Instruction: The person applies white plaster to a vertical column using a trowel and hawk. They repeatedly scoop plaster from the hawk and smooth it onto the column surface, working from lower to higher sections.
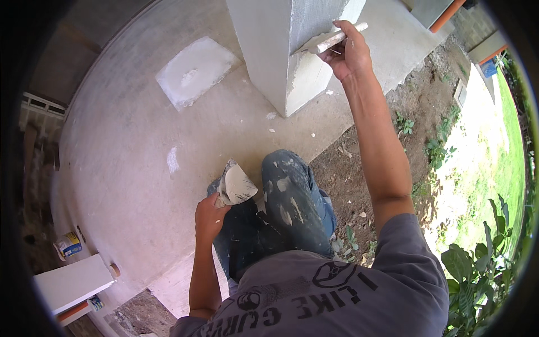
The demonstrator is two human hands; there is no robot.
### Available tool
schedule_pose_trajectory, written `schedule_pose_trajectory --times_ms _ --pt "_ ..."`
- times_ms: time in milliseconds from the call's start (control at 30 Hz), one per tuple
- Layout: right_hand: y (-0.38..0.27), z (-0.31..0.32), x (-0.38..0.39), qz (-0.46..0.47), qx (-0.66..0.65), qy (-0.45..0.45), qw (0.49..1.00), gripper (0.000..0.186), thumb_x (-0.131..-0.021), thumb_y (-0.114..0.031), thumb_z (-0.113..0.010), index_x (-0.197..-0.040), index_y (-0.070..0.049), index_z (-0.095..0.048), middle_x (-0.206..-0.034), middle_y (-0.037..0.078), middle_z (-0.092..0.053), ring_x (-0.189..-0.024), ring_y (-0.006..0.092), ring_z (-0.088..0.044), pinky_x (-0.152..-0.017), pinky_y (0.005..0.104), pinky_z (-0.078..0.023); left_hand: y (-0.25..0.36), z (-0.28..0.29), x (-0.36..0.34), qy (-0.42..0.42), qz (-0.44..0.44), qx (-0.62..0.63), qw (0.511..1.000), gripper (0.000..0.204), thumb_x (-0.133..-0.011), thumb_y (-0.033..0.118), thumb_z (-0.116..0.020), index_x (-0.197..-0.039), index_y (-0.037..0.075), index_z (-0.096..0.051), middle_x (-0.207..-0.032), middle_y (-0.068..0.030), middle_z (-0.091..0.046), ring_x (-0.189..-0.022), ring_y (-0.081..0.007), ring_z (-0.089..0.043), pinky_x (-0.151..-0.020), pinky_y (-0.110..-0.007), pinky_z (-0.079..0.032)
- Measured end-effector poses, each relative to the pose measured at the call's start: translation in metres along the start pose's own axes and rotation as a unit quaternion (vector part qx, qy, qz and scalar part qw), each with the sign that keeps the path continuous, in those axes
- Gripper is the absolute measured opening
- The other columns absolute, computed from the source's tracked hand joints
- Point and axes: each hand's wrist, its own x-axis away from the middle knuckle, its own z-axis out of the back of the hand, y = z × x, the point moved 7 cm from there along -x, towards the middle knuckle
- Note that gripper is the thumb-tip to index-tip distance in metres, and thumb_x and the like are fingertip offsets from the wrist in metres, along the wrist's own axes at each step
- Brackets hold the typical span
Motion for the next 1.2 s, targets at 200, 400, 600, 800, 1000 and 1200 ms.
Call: schedule_pose_trajectory --times_ms 200,400,600,800,1000,1200 --pt "-0.078 -0.029 0.065 0.101 0.000 -0.047 0.994 0.033 -0.105 -0.013 -0.071 -0.123 0.014 -0.062 -0.119 0.021 -0.069 -0.106 0.0261 -0.072 -0.095 0.0444 -0.062 0.077 0.018 -0.032 0.025 -0.085 0.025 0.996 0.033 -0.090 0.030 -0.083 -0.112 0.006 -0.078 -0.102 -0.0251 -0.077 -0.100 -0.0490 -0.072 -0.085 -0.051 -0.056" --pt "-0.005 -0.008 0.215 0.195 0.318 -0.219 0.902 0.048 -0.099 -0.001 -0.078 -0.146 -0.006 -0.069 -0.141 0.015 -0.069 -0.130 0.0293 -0.067 -0.108 0.0431 -0.055 0.146 0.042 -0.046 0.054 -0.136 -0.019 0.989 0.030 -0.090 0.028 -0.084 -0.108 0.006 -0.077 -0.094 -0.0234 -0.077 -0.094 -0.0485 -0.072 -0.081 -0.051 -0.056" --pt "0.054 0.010 0.247 0.383 0.520 -0.364 0.671 0.069 -0.088 0.004 -0.076 -0.154 -0.012 -0.066 -0.153 0.019 -0.063 -0.143 0.0443 -0.056 -0.123 0.0540 -0.045 0.167 0.048 -0.050 0.062 -0.169 -0.042 0.983 0.031 -0.090 0.029 -0.086 -0.105 0.005 -0.075 -0.093 -0.0228 -0.077 -0.094 -0.0495 -0.071 -0.081 -0.052 -0.056" --pt "0.141 0.109 0.155 0.238 0.524 -0.270 0.772 0.048 -0.094 0.004 -0.069 -0.141 -0.005 -0.072 -0.139 0.020 -0.072 -0.123 0.0400 -0.070 -0.105 0.0493 -0.059 0.142 0.048 -0.051 0.039 -0.077 0.054 0.995 0.023 -0.091 0.017 -0.082 -0.107 0.003 -0.074 -0.087 -0.0201 -0.075 -0.075 -0.0333 -0.068 -0.077 -0.042 -0.055" --pt "0.315 0.238 0.009 -0.209 0.045 0.084 0.973 0.032 -0.093 -0.003 -0.071 -0.124 0.005 -0.064 -0.107 0.017 -0.068 -0.094 0.0295 -0.072 -0.077 0.0496 -0.060 0.103 0.039 -0.048 0.008 0.019 0.017 1.000 0.026 -0.092 0.024 -0.081 -0.108 0.004 -0.075 -0.094 -0.0192 -0.079 -0.092 -0.0433 -0.074 -0.085 -0.049 -0.057" --pt "0.378 0.231 -0.049 -0.280 -0.051 0.126 0.950 0.042 -0.097 -0.002 -0.067 -0.136 0.005 -0.053 -0.123 0.020 -0.061 -0.108 0.0391 -0.068 -0.091 0.0664 -0.061 0.055 0.020 -0.025 0.031 0.029 -0.017 0.999 0.026 -0.093 0.018 -0.081 -0.113 0.003 -0.078 -0.088 -0.0178 -0.077 -0.076 -0.0281 -0.071 -0.078 -0.040 -0.055"
